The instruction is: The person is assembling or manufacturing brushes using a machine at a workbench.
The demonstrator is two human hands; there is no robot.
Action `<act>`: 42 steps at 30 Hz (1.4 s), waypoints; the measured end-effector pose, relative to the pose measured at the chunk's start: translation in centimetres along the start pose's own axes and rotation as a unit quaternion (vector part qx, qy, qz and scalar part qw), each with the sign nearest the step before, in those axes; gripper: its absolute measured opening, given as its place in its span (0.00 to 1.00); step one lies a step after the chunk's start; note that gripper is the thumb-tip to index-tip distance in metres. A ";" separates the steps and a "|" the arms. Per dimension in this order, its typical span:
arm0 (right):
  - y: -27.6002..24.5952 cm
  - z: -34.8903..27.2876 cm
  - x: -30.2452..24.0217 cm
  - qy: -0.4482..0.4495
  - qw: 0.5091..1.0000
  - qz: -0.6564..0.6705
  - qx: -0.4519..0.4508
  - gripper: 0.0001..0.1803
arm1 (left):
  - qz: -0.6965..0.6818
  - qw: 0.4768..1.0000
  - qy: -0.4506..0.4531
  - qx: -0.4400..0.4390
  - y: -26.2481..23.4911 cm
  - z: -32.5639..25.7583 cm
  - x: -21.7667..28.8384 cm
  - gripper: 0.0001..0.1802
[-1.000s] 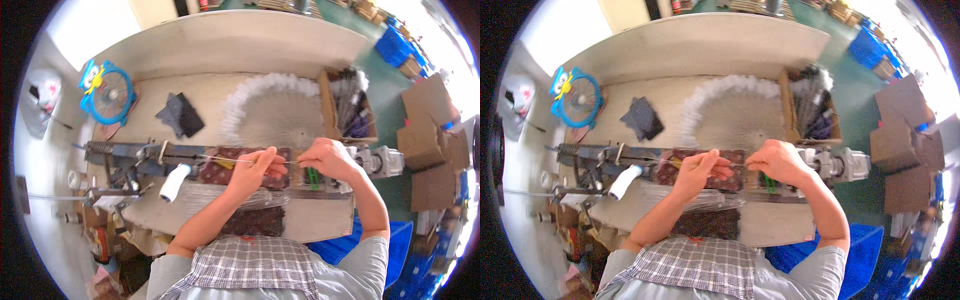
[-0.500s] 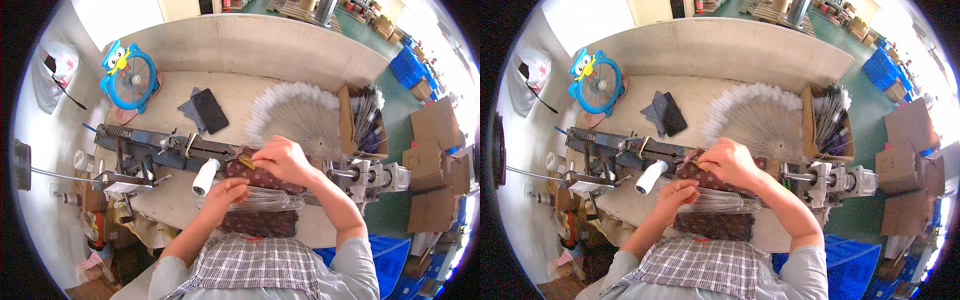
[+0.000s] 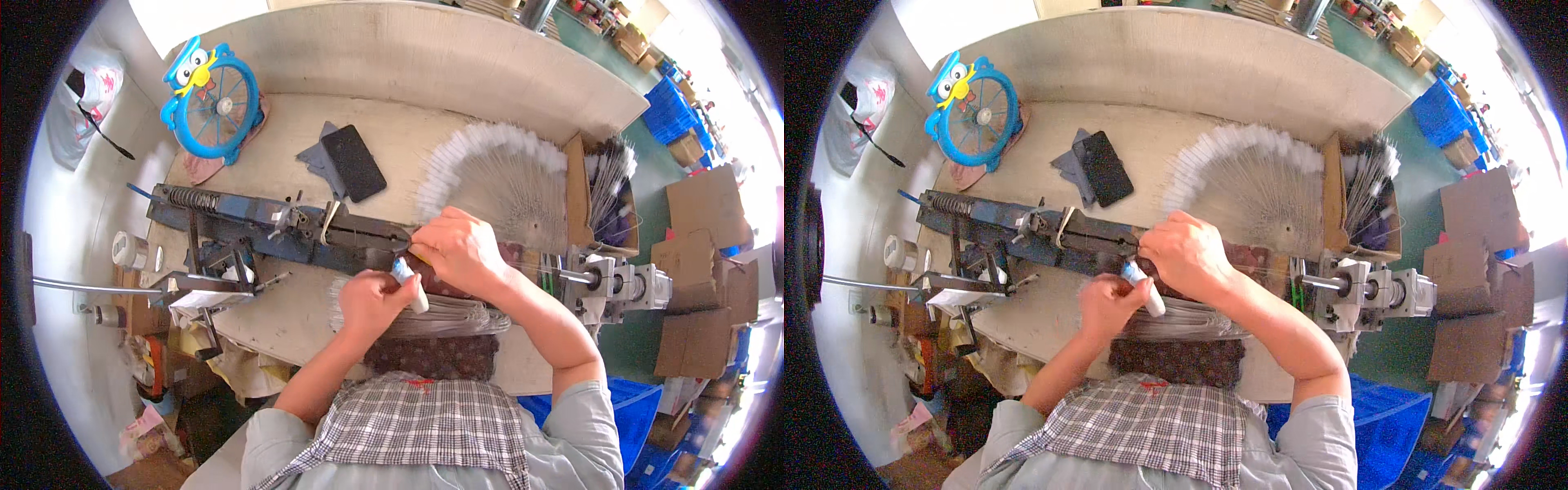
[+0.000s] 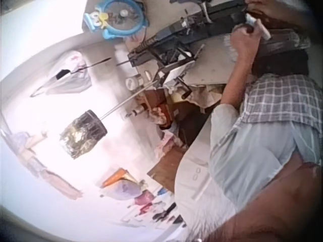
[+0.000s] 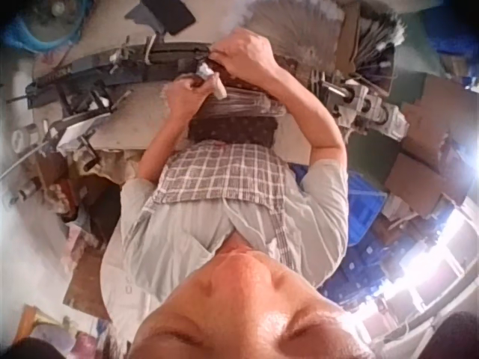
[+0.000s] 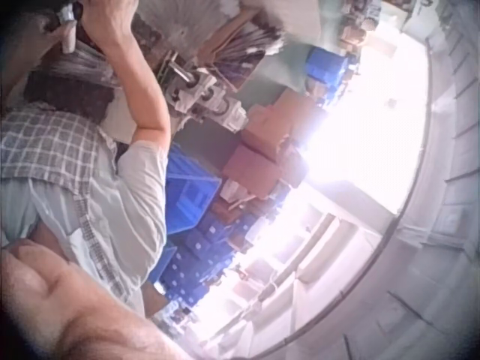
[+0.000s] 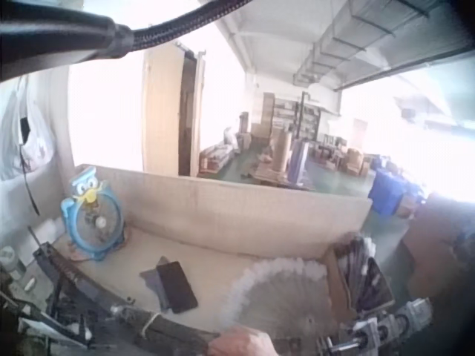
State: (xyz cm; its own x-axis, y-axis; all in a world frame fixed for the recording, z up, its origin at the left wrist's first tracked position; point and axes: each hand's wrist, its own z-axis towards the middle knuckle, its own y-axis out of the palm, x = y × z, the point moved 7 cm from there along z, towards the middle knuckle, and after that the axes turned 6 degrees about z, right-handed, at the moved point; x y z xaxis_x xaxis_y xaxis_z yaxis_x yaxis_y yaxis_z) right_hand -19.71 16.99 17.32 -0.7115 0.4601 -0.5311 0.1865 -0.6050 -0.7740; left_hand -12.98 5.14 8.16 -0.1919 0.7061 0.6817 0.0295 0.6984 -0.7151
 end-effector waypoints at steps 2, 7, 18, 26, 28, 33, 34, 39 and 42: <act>-0.8 -0.4 -0.1 -0.007 1.000 -0.015 0.001 0.05 | -0.013 1.000 -0.014 0.003 1.0 0.0 0.0 0.25; -4.4 -3.8 -1.1 -0.036 0.993 0.011 0.109 0.07 | -0.609 0.786 -0.101 -0.024 4.5 -0.6 0.8 0.12; 5.6 -4.6 3.8 0.044 0.999 -0.008 0.001 0.07 | -0.088 0.995 0.026 0.035 0.3 -0.5 -2.8 0.19; 5.1 -5.3 3.1 0.059 0.998 0.009 -0.030 0.09 | -0.611 0.722 -0.277 0.170 -4.2 -6.5 -19.2 0.21; 5.2 -5.2 2.8 0.055 0.998 0.012 -0.039 0.10 | -0.622 0.718 -0.273 0.151 -4.7 -6.7 -19.6 0.21; 4.9 -5.7 2.8 0.068 0.997 0.006 -0.047 0.11 | -0.632 0.698 -0.290 0.170 -5.0 -8.8 -18.9 0.22; 4.7 -5.8 2.9 0.078 0.996 0.018 -0.041 0.11 | -0.628 0.687 -0.302 0.205 -5.0 -9.7 -19.2 0.22; 4.6 -6.3 3.7 0.101 0.993 0.027 -0.058 0.11 | -0.500 0.654 -0.197 0.532 -12.3 -14.4 -24.7 0.16; 4.4 -6.1 3.5 0.094 0.993 0.036 -0.062 0.11 | -0.353 0.653 -0.249 0.622 -17.4 -17.2 -31.0 0.12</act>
State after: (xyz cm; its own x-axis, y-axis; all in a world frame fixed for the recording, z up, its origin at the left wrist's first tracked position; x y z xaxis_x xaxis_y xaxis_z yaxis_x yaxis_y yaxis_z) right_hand -17.21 19.94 9.98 -0.5554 0.5388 -0.6334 0.3230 -0.5620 -0.7614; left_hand 9.33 -26.88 2.18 -0.0314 -0.0825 0.9961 -0.9991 -0.0250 -0.0335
